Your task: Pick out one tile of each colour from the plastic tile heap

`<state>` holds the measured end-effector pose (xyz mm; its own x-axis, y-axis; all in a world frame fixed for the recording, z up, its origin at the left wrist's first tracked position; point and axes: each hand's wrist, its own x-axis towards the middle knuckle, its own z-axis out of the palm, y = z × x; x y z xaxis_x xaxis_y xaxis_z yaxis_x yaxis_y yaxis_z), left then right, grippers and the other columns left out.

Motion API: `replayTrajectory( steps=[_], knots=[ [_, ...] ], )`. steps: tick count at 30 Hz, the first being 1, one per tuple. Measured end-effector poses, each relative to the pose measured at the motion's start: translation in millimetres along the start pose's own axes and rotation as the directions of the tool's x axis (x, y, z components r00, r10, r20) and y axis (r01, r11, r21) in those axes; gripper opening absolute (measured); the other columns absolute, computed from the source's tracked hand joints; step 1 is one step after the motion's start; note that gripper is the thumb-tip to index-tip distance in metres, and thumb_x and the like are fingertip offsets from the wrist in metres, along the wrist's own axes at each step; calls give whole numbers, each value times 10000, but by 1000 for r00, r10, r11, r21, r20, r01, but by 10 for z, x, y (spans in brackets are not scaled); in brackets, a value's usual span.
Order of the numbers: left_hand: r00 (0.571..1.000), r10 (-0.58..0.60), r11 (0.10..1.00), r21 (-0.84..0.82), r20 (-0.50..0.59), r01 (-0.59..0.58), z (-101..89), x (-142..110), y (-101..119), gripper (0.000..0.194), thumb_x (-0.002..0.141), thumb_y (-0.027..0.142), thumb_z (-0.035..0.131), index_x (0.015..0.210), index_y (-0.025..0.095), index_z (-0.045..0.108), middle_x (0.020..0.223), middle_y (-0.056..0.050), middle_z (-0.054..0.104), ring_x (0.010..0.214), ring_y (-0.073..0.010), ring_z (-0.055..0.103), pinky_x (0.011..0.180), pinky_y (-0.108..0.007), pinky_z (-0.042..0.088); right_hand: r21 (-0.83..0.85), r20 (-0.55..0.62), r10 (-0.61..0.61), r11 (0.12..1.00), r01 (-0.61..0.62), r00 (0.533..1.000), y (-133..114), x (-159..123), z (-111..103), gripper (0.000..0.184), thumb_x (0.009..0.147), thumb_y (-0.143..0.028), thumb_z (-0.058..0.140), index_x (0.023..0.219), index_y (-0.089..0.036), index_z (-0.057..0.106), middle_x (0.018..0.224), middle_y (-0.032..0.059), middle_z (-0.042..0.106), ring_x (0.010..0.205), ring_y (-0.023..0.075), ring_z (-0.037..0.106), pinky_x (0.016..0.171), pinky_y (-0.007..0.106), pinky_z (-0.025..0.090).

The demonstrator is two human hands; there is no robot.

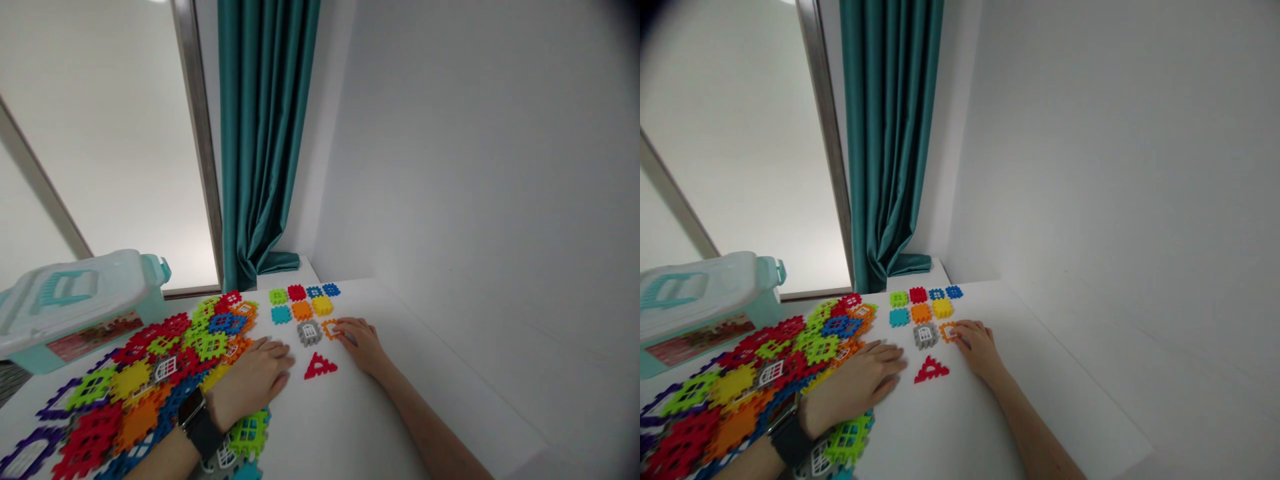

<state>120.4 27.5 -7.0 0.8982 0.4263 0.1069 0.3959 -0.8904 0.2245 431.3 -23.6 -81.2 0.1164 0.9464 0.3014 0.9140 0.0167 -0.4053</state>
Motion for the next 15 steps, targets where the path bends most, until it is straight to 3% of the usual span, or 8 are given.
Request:
replayTrajectory(
  steps=[7, 15],
  knots=[
    [1000, 2, 1000, -7, -5, -2, -11, -8, 10, 289, 954, 190, 496, 1164, 246, 687, 1324, -70, 678, 1269, -250, 590, 1165, -482, 366, 18, -52, -35, 999, 36, 998, -9, -37, -14, 293, 952, -285, 505, 1145, -295, 725, 1300, 73, 674, 1215, 280, 579, 1037, 534, 432],
    [1000, 0, 1000, -14, -6, 0, 20, -9, -8, 302, 965, 188, 500, 1197, 248, 684, 1316, -71, 681, 1271, -259, 586, 1158, -484, 368, 62, -65, -142, 987, 146, 988, -76, -172, -15, 353, 923, -179, 500, 1210, -259, 689, 1339, 83, 645, 1258, 255, 563, 1086, 477, 458]
  ],
)
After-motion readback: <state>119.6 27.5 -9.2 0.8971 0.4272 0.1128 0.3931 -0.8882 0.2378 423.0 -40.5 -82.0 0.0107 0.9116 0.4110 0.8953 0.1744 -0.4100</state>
